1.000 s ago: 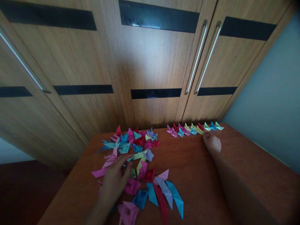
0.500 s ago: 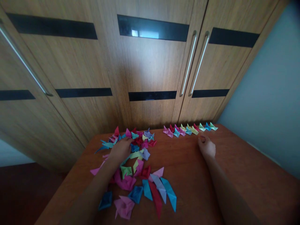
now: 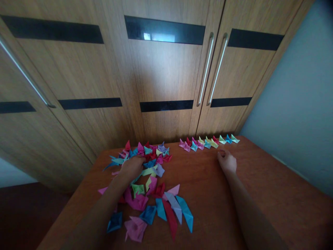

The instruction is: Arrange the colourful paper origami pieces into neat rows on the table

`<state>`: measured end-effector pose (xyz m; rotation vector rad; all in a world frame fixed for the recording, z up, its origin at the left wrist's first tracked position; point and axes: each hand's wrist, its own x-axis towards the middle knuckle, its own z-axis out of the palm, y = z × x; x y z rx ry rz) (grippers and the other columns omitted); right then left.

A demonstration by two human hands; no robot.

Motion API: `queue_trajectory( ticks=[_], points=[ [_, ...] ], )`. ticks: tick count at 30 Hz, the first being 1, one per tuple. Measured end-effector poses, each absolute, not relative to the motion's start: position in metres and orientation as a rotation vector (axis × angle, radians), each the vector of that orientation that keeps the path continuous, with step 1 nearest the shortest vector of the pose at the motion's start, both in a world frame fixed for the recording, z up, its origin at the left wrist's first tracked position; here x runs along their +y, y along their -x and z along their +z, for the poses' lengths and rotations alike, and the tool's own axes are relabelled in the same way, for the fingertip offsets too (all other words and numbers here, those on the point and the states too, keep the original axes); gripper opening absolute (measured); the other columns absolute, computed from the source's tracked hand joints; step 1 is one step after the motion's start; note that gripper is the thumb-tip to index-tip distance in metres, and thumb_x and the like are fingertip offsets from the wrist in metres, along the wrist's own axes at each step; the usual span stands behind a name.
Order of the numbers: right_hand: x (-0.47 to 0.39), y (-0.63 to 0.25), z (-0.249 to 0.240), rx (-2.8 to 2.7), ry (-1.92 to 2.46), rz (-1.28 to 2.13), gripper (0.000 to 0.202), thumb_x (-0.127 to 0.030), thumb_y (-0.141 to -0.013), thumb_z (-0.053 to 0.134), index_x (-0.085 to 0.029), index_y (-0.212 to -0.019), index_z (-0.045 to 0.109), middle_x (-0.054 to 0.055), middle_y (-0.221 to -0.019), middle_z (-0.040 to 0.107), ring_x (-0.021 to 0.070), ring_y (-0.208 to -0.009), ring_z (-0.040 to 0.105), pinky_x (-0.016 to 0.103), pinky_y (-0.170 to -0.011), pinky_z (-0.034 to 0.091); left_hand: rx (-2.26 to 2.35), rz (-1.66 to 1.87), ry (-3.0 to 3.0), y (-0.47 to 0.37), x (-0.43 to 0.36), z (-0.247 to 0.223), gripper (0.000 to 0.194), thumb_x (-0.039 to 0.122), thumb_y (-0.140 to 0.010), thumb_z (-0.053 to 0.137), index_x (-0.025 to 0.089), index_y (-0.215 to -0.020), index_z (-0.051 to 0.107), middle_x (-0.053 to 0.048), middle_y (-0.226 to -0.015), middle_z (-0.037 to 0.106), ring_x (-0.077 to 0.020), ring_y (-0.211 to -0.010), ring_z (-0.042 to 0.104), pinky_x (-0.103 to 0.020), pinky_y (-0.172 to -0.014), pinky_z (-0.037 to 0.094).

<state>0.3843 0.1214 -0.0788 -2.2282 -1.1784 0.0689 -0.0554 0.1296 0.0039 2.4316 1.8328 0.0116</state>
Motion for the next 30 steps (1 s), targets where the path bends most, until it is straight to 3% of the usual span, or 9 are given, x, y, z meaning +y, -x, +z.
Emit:
queue_trajectory(
  ticks=[6,14,18,24,30],
  points=[
    [0.122,-0.385,-0.080,-1.172,2.216,0.076,0.035,-0.035,-0.084,0.050,-0.020,-0.113,0.063,0.008,-0.091,0.071,0.0256,-0.088,0.064,0.028,-0.071,0.042,1.813,0.078,-2.481,0.057,0.123,0.003,0.040,0.012,-0.079,0.050,0.030,-0.113,0.059,-0.006,-0.114,0.066,-0.0235,-0.104,0.061,-0.032,-0.082,0.046],
    [0.121,-0.385,-0.080,-1.154,2.174,0.102,0.034,-0.033,-0.083,0.050,-0.019,-0.111,0.063,0.008,-0.088,0.071,0.0246,-0.088,0.065,0.027,-0.071,0.042,1.852,0.108,-2.469,0.054,0.126,-0.005,0.014,0.024,-0.079,0.055,0.024,-0.088,0.065,-0.006,-0.087,0.072,-0.0237,-0.084,0.066,-0.030,-0.070,0.046],
    [0.120,-0.385,-0.079,-1.147,2.139,0.116,0.034,-0.032,-0.082,0.050,-0.019,-0.111,0.063,0.008,-0.086,0.071,0.0244,-0.088,0.065,0.027,-0.072,0.043,1.871,0.202,-2.472,0.055,0.125,0.000,0.012,0.024,-0.079,0.055,0.025,-0.085,0.066,-0.004,-0.086,0.072,-0.0222,-0.083,0.066,-0.028,-0.069,0.046],
    [0.115,-0.382,-0.077,-1.122,2.061,0.144,0.036,-0.033,-0.082,0.047,-0.017,-0.110,0.063,0.007,-0.080,0.071,0.0240,-0.086,0.066,0.028,-0.074,0.044,1.879,0.520,-2.478,0.060,0.105,0.027,0.024,0.030,-0.089,0.043,0.022,-0.101,0.063,-0.005,-0.102,0.070,-0.0209,-0.091,0.065,-0.029,-0.078,0.047],
    [0.114,-0.352,-0.061,-1.191,1.872,0.170,0.036,-0.036,-0.081,0.046,-0.016,-0.104,0.066,0.006,-0.081,0.071,0.0208,-0.079,0.066,0.026,-0.072,0.046,1.520,1.176,-2.396,0.034,0.061,0.049,0.020,0.034,-0.085,0.051,0.021,-0.093,0.065,-0.002,-0.088,0.072,-0.0175,-0.076,0.066,-0.027,-0.069,0.051]
  ],
)
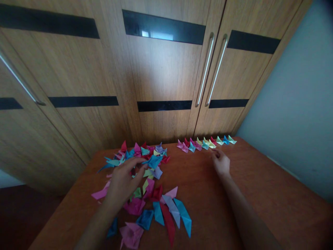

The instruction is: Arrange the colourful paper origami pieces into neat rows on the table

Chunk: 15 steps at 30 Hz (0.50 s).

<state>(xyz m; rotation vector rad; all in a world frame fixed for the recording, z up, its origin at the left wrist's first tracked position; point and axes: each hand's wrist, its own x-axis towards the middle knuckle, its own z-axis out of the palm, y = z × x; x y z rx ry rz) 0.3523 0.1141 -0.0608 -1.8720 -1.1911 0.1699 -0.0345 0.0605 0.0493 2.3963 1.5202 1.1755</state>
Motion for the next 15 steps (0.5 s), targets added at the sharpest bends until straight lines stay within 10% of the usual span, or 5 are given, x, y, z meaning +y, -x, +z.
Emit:
queue_trajectory(
  ticks=[15],
  points=[
    [0.049,-0.207,-0.012,-1.994,1.012,0.643,0.021,-0.032,-0.085,0.058,-0.024,-0.100,0.068,0.002,-0.087,0.071,0.0133,-0.073,0.064,0.022,-0.067,0.049,1.398,0.916,-2.521,0.010,0.036,0.015,0.015,0.022,-0.087,0.050,0.023,-0.093,0.063,-0.005,-0.092,0.069,-0.0205,-0.088,0.064,-0.034,-0.079,0.051]
  ],
)
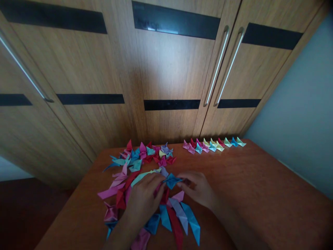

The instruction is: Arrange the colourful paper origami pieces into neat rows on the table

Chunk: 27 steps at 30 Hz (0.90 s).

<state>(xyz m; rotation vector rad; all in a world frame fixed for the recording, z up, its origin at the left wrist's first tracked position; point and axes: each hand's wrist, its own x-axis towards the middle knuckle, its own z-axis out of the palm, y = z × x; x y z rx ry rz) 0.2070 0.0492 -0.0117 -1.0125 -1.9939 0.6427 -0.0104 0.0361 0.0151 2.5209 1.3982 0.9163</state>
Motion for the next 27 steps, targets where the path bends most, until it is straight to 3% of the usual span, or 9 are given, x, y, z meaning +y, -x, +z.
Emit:
queue_trajectory(
  ticks=[11,17,22,27],
  points=[
    [0.069,-0.234,-0.018,-1.851,1.115,0.269,0.020,-0.034,-0.087,0.055,-0.022,-0.093,0.071,0.003,-0.082,0.072,0.0131,-0.066,0.063,0.022,-0.060,0.048,1.450,0.876,-2.469,0.014,0.040,0.010,0.018,0.024,-0.088,0.049,0.025,-0.097,0.064,-0.003,-0.099,0.069,-0.0201,-0.093,0.064,-0.034,-0.082,0.051],
    [0.103,-0.353,-0.044,-1.258,1.675,-0.136,0.039,-0.049,-0.083,0.054,-0.013,-0.088,0.071,0.008,-0.071,0.070,0.0184,-0.061,0.062,0.025,-0.057,0.045,1.434,0.876,-2.467,0.015,0.039,0.009,0.018,0.025,-0.088,0.049,0.025,-0.097,0.064,-0.003,-0.100,0.069,-0.0204,-0.094,0.063,-0.035,-0.082,0.051],
    [0.105,-0.429,-0.074,-1.110,2.238,-0.169,0.037,-0.042,-0.083,0.050,-0.015,-0.098,0.071,0.010,-0.085,0.072,0.0238,-0.079,0.066,0.027,-0.064,0.044,1.406,0.885,-2.458,0.015,0.039,0.009,0.017,0.023,-0.088,0.049,0.024,-0.098,0.063,-0.003,-0.100,0.069,-0.0199,-0.095,0.063,-0.035,-0.084,0.050],
    [0.120,-0.437,-0.081,-1.106,2.424,-0.126,0.038,-0.044,-0.083,0.049,-0.018,-0.098,0.072,0.015,-0.090,0.070,0.0272,-0.080,0.065,0.031,-0.065,0.046,1.401,0.896,-2.447,0.016,0.039,0.012,0.017,0.022,-0.088,0.049,0.024,-0.097,0.063,-0.004,-0.101,0.069,-0.0201,-0.094,0.063,-0.035,-0.083,0.050]
  ],
)
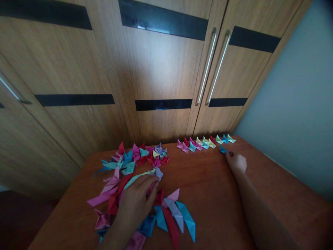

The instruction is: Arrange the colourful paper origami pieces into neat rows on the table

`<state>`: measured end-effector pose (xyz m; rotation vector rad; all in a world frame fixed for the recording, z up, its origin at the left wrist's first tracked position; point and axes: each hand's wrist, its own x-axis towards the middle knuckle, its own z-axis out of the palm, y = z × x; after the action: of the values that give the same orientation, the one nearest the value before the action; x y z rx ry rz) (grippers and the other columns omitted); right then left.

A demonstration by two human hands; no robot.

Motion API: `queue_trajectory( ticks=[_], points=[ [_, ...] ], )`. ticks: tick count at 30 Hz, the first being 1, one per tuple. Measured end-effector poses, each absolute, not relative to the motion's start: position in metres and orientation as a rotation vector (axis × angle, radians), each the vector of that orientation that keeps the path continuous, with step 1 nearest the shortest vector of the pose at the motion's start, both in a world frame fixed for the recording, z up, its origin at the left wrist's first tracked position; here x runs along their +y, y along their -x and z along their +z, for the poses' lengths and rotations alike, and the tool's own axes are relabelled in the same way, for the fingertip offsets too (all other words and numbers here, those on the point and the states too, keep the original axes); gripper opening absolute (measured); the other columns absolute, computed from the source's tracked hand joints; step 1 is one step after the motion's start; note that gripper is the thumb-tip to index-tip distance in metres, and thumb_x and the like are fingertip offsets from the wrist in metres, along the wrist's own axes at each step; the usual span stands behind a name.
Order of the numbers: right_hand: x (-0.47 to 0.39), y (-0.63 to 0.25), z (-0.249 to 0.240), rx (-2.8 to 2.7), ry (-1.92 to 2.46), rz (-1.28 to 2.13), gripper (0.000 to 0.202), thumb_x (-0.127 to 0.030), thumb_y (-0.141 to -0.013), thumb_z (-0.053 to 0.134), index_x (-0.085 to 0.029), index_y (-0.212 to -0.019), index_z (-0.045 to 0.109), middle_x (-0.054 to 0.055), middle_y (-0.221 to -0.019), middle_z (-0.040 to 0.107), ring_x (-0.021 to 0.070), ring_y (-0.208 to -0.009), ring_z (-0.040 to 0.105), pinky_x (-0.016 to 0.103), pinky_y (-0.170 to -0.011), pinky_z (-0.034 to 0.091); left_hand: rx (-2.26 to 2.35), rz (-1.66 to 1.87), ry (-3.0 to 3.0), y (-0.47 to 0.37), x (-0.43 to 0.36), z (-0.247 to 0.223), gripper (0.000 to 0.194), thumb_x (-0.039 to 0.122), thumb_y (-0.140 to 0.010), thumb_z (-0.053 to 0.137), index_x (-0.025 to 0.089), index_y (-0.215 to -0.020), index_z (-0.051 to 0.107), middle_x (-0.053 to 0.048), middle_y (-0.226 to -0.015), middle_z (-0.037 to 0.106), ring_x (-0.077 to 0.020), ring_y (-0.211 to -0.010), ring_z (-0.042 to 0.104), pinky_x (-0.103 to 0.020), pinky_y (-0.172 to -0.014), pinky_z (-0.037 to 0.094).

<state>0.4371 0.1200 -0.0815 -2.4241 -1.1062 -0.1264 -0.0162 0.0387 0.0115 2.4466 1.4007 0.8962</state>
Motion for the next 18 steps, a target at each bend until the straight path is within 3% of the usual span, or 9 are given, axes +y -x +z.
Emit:
queue_trajectory(
  ticks=[5,18],
  points=[
    [0.144,-0.435,-0.079,-1.183,2.512,-0.089,0.038,-0.044,-0.084,0.049,-0.018,-0.101,0.071,0.017,-0.091,0.069,0.0299,-0.085,0.065,0.036,-0.070,0.048,1.378,0.944,-2.457,0.016,0.037,0.013,0.017,0.020,-0.087,0.049,0.023,-0.097,0.063,-0.004,-0.099,0.069,-0.0195,-0.094,0.063,-0.034,-0.082,0.050],
    [0.160,-0.436,-0.073,-1.248,2.554,-0.048,0.040,-0.046,-0.087,0.044,-0.025,-0.116,0.063,0.013,-0.097,0.068,0.0275,-0.089,0.064,0.036,-0.073,0.048,1.360,0.969,-2.485,0.018,0.038,0.008,0.018,0.021,-0.087,0.051,0.024,-0.099,0.063,-0.003,-0.099,0.068,-0.0187,-0.093,0.063,-0.033,-0.081,0.051]
  ],
)
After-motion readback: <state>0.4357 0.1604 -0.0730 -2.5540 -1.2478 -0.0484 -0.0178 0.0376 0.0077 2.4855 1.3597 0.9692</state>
